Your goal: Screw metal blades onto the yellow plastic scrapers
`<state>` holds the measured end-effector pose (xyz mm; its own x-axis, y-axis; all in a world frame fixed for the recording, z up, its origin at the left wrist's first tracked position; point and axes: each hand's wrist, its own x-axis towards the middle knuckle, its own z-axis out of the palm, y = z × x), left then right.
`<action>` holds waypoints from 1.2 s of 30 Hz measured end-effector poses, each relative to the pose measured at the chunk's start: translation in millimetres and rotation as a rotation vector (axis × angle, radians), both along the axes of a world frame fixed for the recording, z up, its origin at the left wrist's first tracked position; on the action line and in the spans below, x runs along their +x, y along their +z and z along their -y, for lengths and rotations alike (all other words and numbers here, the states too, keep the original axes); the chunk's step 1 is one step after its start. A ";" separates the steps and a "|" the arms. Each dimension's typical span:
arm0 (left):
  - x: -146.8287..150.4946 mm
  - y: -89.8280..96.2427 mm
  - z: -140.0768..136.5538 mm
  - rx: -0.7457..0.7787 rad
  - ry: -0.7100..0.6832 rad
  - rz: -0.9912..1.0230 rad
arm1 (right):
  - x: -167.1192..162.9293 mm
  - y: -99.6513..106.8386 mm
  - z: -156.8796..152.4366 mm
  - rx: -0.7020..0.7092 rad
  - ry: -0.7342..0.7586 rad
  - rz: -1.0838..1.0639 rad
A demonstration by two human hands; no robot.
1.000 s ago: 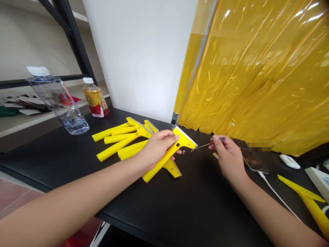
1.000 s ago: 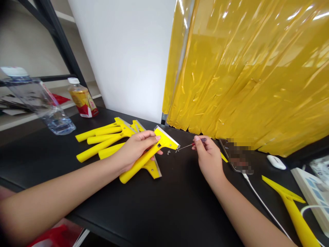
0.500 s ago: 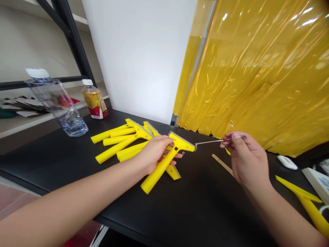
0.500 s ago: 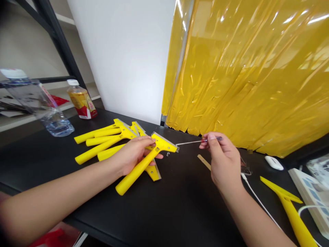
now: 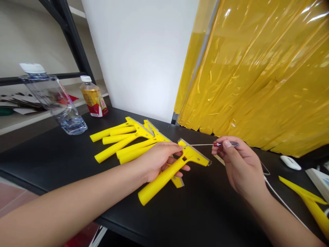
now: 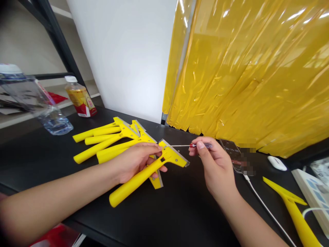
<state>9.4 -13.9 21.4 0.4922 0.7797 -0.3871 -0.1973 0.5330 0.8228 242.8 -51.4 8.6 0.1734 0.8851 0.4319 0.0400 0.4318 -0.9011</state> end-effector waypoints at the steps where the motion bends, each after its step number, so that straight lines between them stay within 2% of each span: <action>1: 0.0 -0.5 -0.2 0.002 0.001 0.000 | -0.1 -0.1 0.1 0.000 0.003 0.003; 13: -1.0 -0.2 -0.5 0.025 0.009 -0.038 | -1.4 -2.3 2.3 0.005 0.004 0.069; 36: 0.0 0.7 -0.4 0.041 0.007 -0.050 | -2.0 -3.9 1.4 -0.002 -0.005 0.068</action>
<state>9.4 -13.5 22.1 0.4674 0.7987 -0.3789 -0.1592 0.4976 0.8527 240.8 -52.8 4.8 0.1486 0.8852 0.4409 0.1032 0.4295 -0.8971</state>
